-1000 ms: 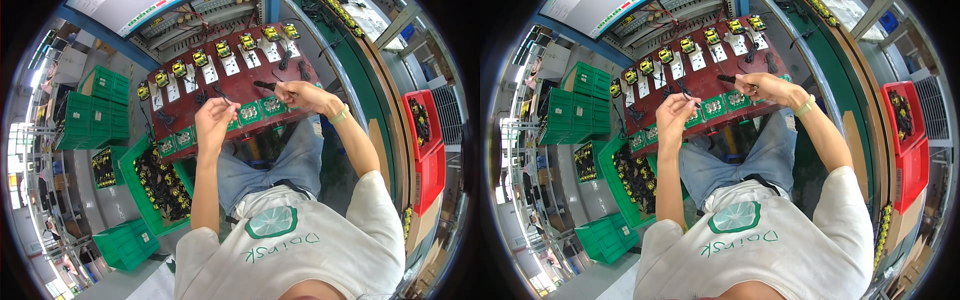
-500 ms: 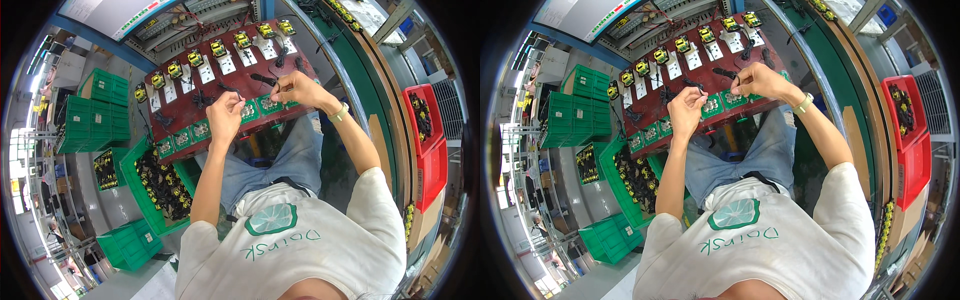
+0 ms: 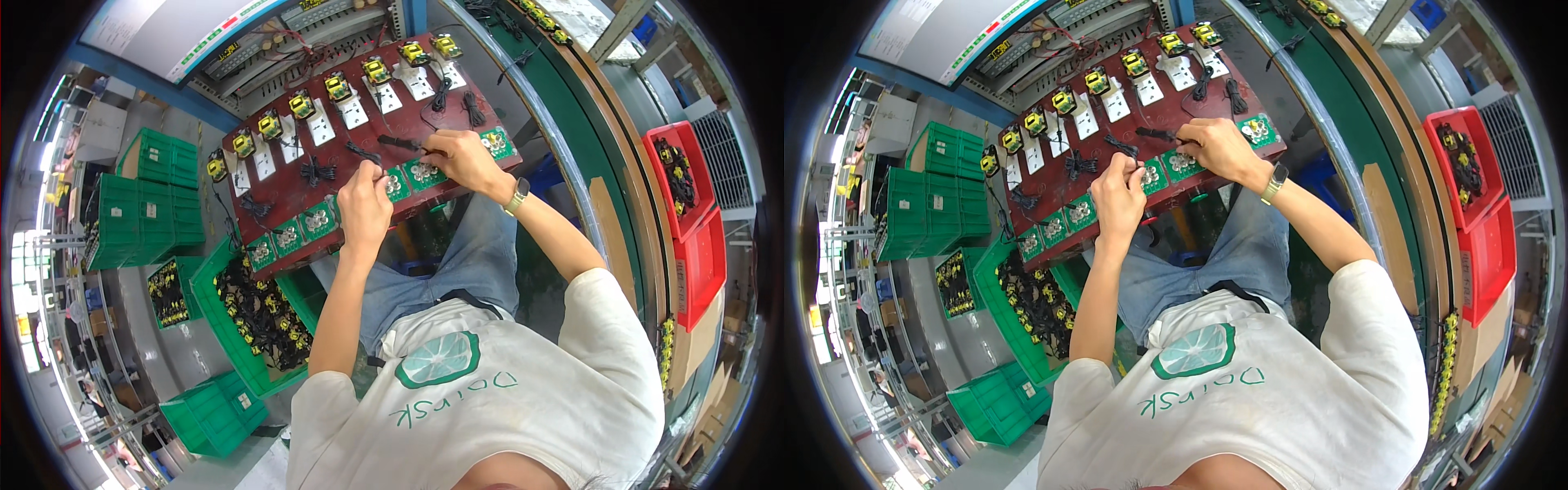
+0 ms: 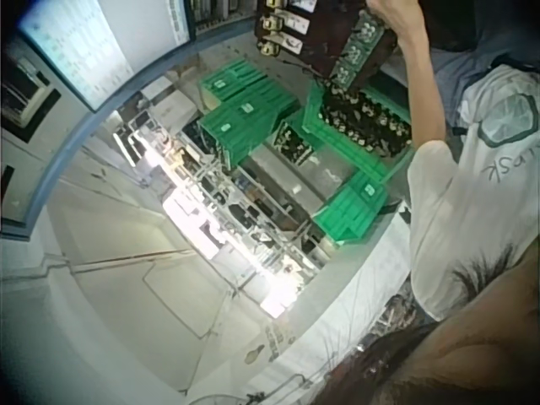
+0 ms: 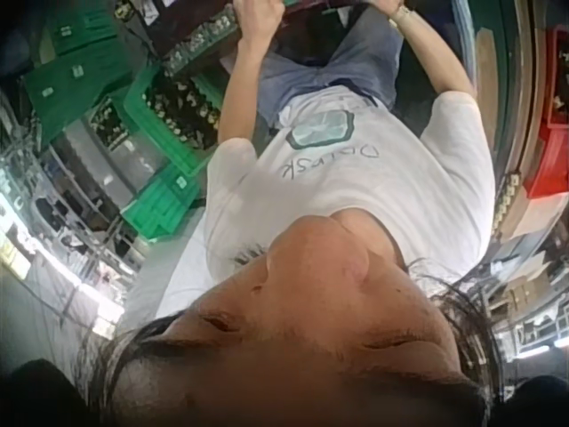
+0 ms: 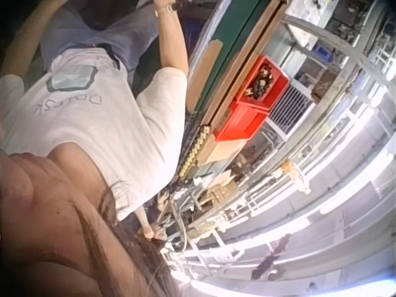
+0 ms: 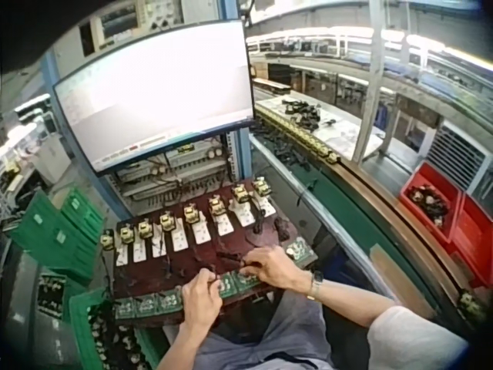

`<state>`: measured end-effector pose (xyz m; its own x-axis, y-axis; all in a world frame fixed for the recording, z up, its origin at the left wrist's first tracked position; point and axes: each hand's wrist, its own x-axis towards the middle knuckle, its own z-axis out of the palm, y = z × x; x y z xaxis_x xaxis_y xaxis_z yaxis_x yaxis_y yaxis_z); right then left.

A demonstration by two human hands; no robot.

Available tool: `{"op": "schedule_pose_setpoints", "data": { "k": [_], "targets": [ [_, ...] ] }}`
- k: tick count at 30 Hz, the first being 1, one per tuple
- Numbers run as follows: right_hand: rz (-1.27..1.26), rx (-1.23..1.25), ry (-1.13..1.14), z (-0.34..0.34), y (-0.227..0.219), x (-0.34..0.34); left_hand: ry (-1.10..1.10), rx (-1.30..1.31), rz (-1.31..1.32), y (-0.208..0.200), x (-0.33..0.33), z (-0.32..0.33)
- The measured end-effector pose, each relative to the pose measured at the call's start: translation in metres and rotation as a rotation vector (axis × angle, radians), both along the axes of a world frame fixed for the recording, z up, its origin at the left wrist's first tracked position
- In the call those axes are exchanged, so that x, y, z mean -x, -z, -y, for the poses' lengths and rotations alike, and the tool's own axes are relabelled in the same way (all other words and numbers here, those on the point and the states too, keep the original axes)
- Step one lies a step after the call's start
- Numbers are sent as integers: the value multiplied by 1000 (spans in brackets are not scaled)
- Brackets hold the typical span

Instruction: Assemble and test electronic components on circuit boards at a manual assembly station.

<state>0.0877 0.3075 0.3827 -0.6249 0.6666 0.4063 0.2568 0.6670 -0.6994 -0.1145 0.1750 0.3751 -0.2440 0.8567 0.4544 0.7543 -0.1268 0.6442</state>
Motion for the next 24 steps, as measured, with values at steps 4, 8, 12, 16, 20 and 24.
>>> {"op": "schedule_pose_setpoints", "data": {
  "k": [4, 8, 12, 16, 20, 24],
  "targets": [
    [-15, -10, -7, -3, 5, -2, -9, 14, 24, 3, 2, 1],
    [-21, 273, 10, -10, -14, -1, -10, 44, 53, -6, 0, 0],
    [-38, 210, -7, -9, -2, 1, -11, 33, 51, -4, -2, -2],
    [-58, 144, -8, -8, -2, 3, -17, 23, 62, -1, 0, -1],
    [-35, 100, -7, -7, -10, 3, -20, 10, 75, 0, 0, 0],
    [85, 117, -15, -6, -15, -1, -13, 2, 85, -1, 0, 0]
  ]
}}
